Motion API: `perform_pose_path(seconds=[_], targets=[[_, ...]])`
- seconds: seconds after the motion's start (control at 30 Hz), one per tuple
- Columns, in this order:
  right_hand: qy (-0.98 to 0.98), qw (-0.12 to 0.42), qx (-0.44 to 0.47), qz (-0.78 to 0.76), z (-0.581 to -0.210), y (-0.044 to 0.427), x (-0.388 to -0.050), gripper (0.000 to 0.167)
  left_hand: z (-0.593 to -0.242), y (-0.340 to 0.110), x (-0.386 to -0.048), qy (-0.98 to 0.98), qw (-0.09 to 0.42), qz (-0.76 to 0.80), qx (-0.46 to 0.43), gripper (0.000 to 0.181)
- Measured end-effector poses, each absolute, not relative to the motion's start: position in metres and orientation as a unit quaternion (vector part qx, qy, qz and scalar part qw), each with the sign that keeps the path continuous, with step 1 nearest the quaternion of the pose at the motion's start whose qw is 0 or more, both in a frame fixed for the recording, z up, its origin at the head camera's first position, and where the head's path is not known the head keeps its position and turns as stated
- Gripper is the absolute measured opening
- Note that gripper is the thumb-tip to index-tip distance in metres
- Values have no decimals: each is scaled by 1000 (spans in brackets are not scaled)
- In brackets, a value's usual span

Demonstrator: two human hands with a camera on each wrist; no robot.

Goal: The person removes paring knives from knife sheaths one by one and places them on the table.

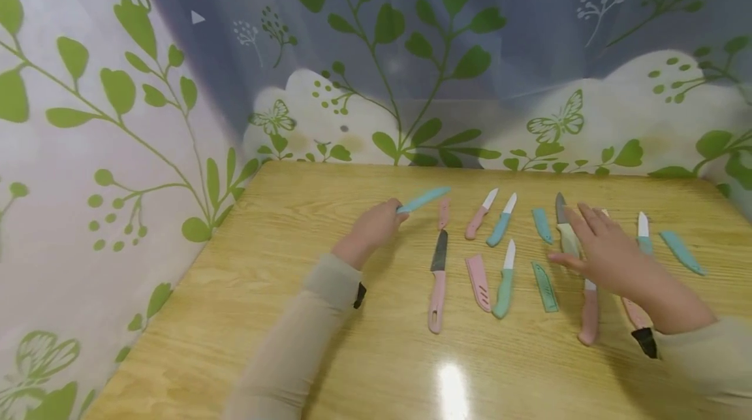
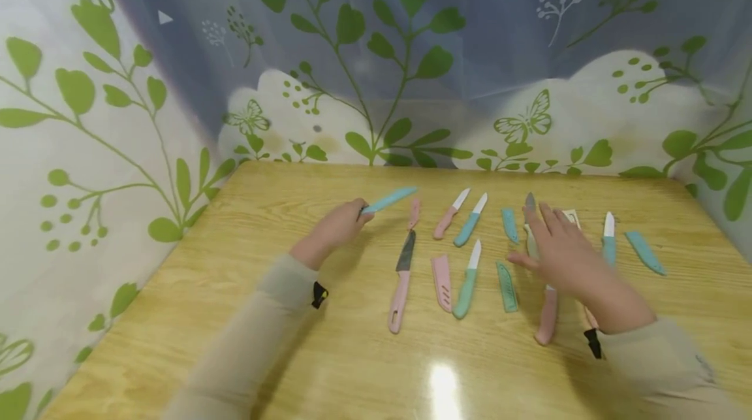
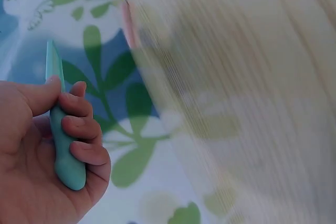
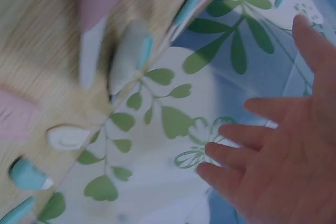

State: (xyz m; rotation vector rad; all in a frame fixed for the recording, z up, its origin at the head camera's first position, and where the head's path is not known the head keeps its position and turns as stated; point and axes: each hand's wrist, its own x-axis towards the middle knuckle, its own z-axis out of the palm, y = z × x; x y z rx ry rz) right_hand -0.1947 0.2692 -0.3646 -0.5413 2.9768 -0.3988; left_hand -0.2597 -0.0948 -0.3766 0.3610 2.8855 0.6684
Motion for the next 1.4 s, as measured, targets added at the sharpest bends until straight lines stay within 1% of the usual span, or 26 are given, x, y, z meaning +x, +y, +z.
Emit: perform_pose_path(seconds=[0.17,0.37,0.53,0.73,0.93,1.03,1.13,1.2,1.4], targets=[[966,17,-224,-131,-367,253,-190,97,-377,-78,-249,959,85,212,166,31],[946,-39,-288,-143,-373,241,-184,95,-374,-58,-232,960,77,159,219,27],[942,-60,-309,-117,-375,229,-179,94,-373,-44,-217,955,74,122,261,26],[935,-62,-328,-124,-378,217,-172,91,-372,-38,-203,950,73,102,286,26],[936,-37,-333,-112,-378,208,-168,86,-370,-33,-197,944,71,102,307,25],[937,-20,-332,-105,-377,206,-165,87,-368,-30,-195,941,73,106,314,25],[939,-17,-329,-102,-378,206,-163,86,-367,-26,-193,940,69,100,319,26],[938,-26,-333,-93,-378,205,-162,82,-367,-24,-191,939,65,92,323,26],[921,-92,-372,-68,-380,203,-161,69,-368,-17,-188,935,59,94,337,28]])
